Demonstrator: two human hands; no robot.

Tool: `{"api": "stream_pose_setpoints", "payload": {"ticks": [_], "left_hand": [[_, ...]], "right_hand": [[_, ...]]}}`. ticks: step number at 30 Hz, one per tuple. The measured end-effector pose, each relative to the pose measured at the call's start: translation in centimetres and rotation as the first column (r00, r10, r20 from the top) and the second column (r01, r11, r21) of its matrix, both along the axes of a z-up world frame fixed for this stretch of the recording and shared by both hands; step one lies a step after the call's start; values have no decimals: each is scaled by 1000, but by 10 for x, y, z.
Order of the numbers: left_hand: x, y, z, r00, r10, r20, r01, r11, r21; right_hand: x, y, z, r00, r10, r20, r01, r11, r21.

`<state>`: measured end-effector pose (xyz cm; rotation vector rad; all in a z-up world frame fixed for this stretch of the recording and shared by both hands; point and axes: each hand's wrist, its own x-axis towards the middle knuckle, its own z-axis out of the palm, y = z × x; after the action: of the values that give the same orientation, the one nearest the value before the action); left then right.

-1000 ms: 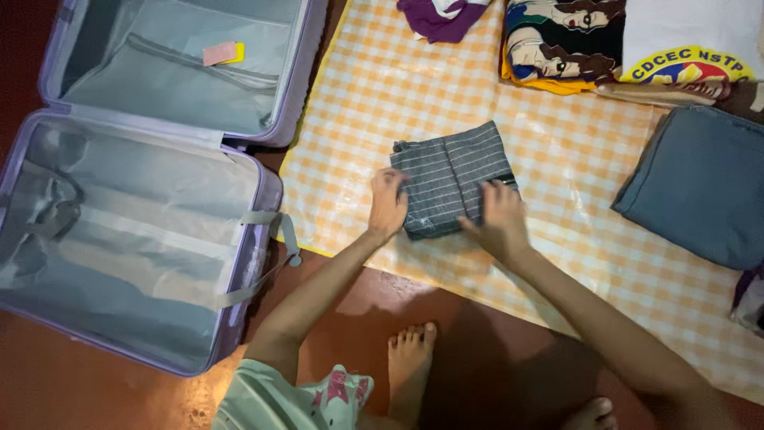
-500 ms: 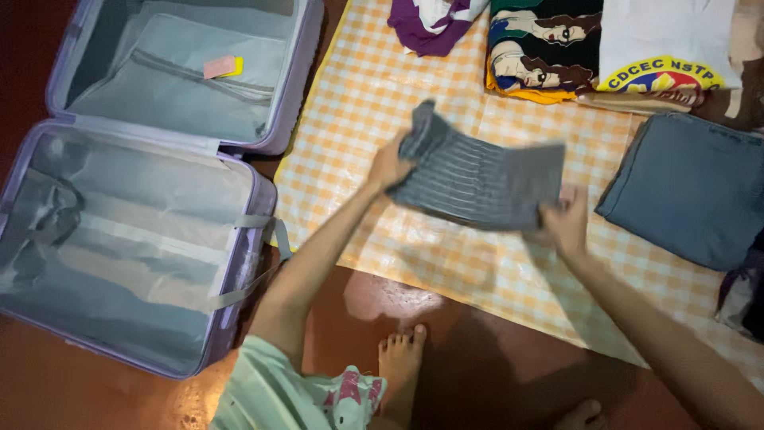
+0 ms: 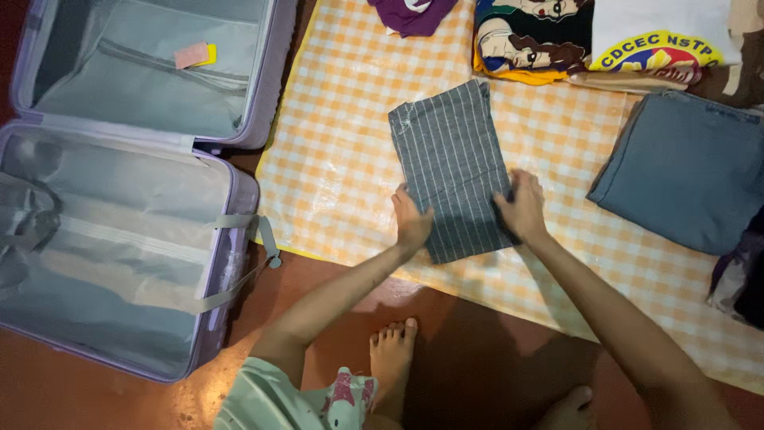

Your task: The person folds several clothing items including t-shirts, jeans, and striped pants by hand on a mat, and then places them into an open purple suitcase before zipping it closed.

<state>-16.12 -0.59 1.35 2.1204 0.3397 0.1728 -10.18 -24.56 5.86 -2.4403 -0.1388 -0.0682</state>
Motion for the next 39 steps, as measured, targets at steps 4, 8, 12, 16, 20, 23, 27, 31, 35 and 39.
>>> {"api": "stream_pose_setpoints", "payload": {"ticks": [4, 8, 12, 16, 20, 23, 27, 31, 35, 39], "left_hand": [[-5, -9, -11, 993, 98, 68, -96, 995, -29], [10, -7, -43, 983, 151, -101, -170, 963, -210], [23, 1, -88, 958, 214, -188, -243, 958, -148], [34, 6, -110, 889, 168, -427, -231, 968, -101], [27, 7, -67, 920, 93, -381, -278, 840, -467], [21, 2, -8, 926, -28, -378, -359, 252, -899], [11, -3, 61, 893, -219, -393, -268, 443, -856], [11, -13, 103, 826, -389, -407, -214, 451, -866], [-3, -30, 126, 614, -223, -757, -594, 501, -629], [-48, -34, 116, 843, -316, -434, -91, 712, -696]], "right_hand": [[23, 10, -35, 999, -36, -13, 36, 999, 17], [35, 5, -51, 997, -75, -11, 75, 997, 0], [39, -3, -79, 993, -92, -73, 96, 993, 62], [40, -13, -90, 970, -17, -241, 107, 925, 365], [37, -19, -25, 680, 283, -677, 498, 500, 709], [32, -8, 31, 463, 298, -835, 427, 750, 505], [23, -5, 60, 388, 344, -855, 273, 843, 464], [23, -29, 41, 401, 380, -833, 392, 751, 531], [18, -52, 27, 347, 475, -809, 449, 673, 587], [1, -54, 60, 262, 368, -892, 471, 758, 451]]}}
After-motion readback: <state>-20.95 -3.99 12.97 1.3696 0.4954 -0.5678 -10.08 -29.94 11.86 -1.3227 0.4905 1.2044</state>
